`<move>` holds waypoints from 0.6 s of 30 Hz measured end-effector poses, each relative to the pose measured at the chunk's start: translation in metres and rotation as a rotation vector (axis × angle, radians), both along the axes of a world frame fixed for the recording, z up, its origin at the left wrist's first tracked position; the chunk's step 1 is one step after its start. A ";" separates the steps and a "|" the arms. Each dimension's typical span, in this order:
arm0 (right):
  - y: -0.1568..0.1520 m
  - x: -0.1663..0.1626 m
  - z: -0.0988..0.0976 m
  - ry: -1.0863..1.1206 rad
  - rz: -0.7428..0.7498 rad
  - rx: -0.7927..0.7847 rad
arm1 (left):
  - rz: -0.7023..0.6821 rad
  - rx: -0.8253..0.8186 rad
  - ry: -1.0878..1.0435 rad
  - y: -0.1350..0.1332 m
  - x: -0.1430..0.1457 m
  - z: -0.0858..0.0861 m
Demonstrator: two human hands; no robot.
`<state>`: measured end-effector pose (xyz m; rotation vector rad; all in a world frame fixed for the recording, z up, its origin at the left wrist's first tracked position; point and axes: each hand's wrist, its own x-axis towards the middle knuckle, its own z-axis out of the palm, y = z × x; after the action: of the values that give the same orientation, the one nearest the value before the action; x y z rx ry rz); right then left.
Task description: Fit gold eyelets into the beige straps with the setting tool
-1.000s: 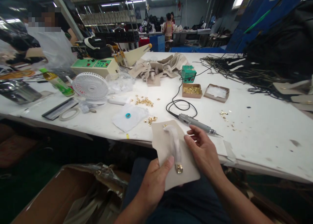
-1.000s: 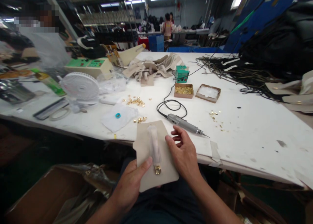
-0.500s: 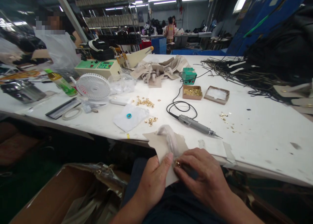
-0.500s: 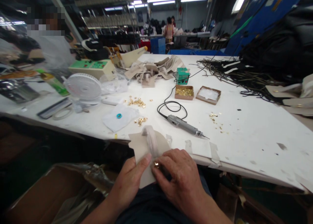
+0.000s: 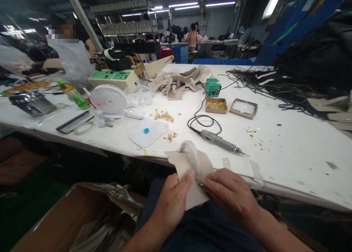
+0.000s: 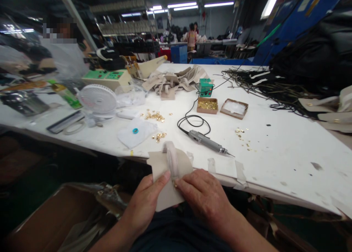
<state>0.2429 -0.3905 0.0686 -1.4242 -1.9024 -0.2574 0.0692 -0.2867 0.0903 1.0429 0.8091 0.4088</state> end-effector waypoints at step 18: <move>-0.002 0.012 0.010 0.000 0.116 -0.016 | 0.013 -0.068 0.068 0.007 0.003 -0.003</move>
<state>0.2549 -0.3926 0.0782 -1.3187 -1.9836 -0.1871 0.0726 -0.2798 0.0871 0.9927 0.8854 0.3562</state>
